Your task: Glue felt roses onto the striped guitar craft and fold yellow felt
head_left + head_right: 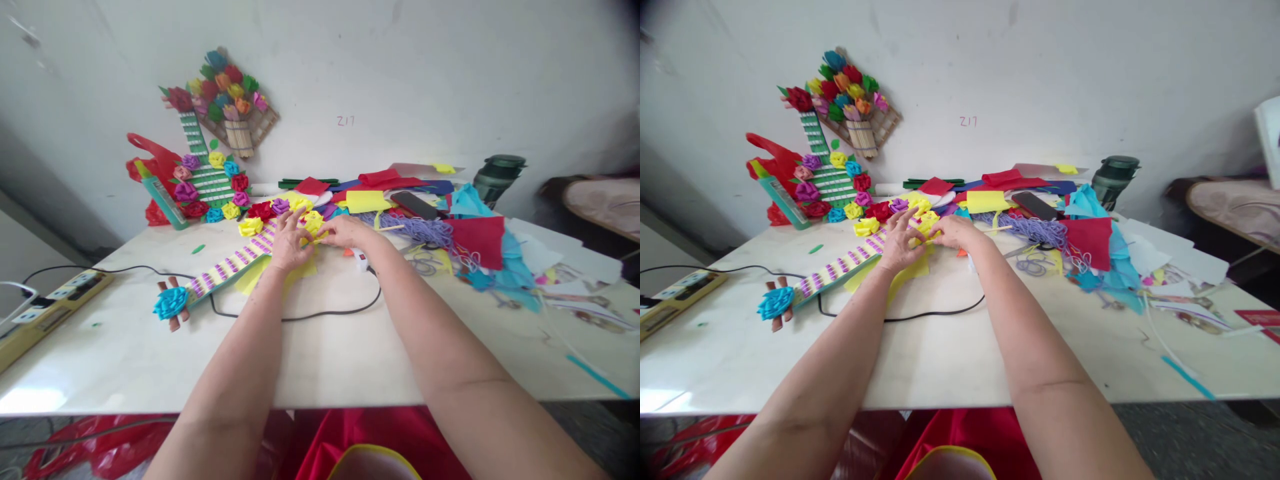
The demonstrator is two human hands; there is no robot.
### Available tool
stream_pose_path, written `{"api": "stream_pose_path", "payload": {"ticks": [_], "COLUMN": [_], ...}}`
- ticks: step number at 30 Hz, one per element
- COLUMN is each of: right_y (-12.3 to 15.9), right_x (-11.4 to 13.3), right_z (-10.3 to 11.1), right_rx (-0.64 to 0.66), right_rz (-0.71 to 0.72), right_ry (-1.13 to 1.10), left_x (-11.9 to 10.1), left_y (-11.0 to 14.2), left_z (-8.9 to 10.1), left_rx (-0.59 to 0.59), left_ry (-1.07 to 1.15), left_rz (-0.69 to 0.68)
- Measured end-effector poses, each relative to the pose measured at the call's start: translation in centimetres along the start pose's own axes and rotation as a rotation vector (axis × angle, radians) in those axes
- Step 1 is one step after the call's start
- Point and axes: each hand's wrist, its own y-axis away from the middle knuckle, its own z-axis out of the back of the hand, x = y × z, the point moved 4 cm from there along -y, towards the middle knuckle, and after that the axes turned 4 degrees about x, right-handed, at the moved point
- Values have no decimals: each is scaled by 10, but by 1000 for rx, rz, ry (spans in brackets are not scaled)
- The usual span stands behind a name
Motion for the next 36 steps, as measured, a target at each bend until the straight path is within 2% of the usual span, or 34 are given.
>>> {"api": "stream_pose_path", "payload": {"ticks": [19, 26, 36], "right_y": [3, 1, -2], "right_x": [-3, -3, 4], "right_z": [2, -2, -5], "right_rx": [8, 2, -81], "right_rz": [-83, -51, -32], "right_ry": [-57, -63, 30], "left_x": [-2, -2, -4], "left_y": [-1, -1, -1], "left_z": [1, 2, 3], "left_rx": [6, 9, 8], "left_ry": [16, 23, 0], "left_rz": [7, -2, -21]}}
